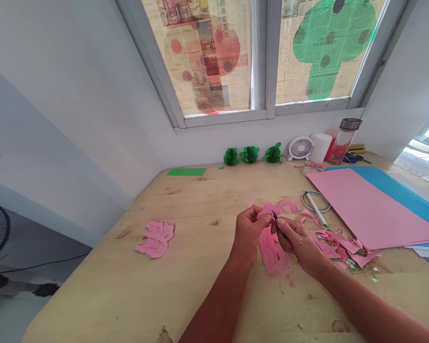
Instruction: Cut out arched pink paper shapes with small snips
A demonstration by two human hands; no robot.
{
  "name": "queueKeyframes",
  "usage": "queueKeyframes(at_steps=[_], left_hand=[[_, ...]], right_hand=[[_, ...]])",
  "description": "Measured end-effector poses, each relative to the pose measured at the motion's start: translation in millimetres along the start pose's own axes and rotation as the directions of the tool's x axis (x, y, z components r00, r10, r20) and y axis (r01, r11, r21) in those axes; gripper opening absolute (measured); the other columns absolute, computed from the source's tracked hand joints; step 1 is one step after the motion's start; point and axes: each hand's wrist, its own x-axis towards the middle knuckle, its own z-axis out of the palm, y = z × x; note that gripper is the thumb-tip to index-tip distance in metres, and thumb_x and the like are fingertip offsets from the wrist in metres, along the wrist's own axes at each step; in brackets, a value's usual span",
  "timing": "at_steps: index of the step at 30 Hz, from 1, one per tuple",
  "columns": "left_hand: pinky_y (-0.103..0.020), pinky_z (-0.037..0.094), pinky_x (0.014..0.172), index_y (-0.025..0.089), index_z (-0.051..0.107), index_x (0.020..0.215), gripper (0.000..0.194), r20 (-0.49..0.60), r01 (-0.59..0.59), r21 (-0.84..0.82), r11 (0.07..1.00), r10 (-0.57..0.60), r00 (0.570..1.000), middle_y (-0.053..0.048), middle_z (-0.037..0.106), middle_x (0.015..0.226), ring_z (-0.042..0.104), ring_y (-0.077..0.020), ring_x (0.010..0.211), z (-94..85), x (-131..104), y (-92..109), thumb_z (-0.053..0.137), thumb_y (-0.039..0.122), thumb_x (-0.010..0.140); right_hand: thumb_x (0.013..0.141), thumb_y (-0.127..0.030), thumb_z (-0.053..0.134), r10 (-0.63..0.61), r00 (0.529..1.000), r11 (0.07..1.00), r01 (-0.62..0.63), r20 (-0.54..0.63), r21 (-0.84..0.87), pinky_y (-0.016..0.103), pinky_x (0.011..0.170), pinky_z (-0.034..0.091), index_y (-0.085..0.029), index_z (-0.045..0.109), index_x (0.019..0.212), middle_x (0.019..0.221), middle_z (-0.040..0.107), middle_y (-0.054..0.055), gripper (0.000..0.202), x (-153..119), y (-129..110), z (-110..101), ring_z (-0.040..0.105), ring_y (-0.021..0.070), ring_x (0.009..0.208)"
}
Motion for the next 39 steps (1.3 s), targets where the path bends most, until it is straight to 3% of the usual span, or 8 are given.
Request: queueKeyframes(at_steps=[11,26,33,39], left_hand=[[-0.027,0.042,0.066,0.014,0.056,0.056,0.015,-0.049,-0.016,0.0,1.0,0.016,0.999,0.002,0.053,0.054,0.048,-0.0098,0.055,1.4,-2.4,0.8,0.066,0.022,0.063],[-0.025,0.042,0.064,0.015,0.055,0.054,0.016,-0.011,-0.017,0.015,1.0,0.017,1.0,0.003,0.053,0.048,0.047,-0.0087,0.051,4.0,-5.0,7.0,0.064,0.02,0.066],[-0.025,0.043,0.064,0.014,0.058,0.057,0.012,-0.093,0.002,-0.001,1.0,-0.002,0.996,0.001,0.057,0.053,0.051,-0.0098,0.054,3.3,-2.3,3.5,0.068,0.021,0.06],[-0.025,0.043,0.064,0.013,0.059,0.058,0.012,-0.094,0.008,-0.011,1.0,-0.009,0.996,0.001,0.057,0.053,0.05,-0.009,0.053,3.7,-2.1,3.0,0.068,0.021,0.06]], right_hand=[[0.084,-0.052,0.052,0.02,1.0,0.999,-0.019,-0.011,0.033,0.023,0.039,0.009,-0.016,0.053,0.069,0.042,0.023,-0.011,0.04,-1.5,0.4,0.9,0.014,0.0046,0.039],[0.082,-0.053,0.055,0.017,1.0,0.998,-0.017,-0.002,0.053,0.021,0.038,0.009,-0.016,0.053,0.068,0.042,0.024,-0.011,0.04,0.1,0.6,1.2,0.013,0.0046,0.038],[0.082,-0.053,0.054,0.062,0.998,0.996,-0.061,-0.011,0.07,0.022,0.038,0.009,-0.017,0.052,0.068,0.041,0.023,-0.011,0.04,-1.0,1.8,2.1,0.013,0.0049,0.038],[0.083,-0.052,0.054,0.088,0.996,0.989,-0.087,-0.004,0.117,0.021,0.039,0.009,-0.017,0.049,0.067,0.043,0.026,-0.011,0.038,-1.6,5.0,1.5,0.014,0.0048,0.039]])
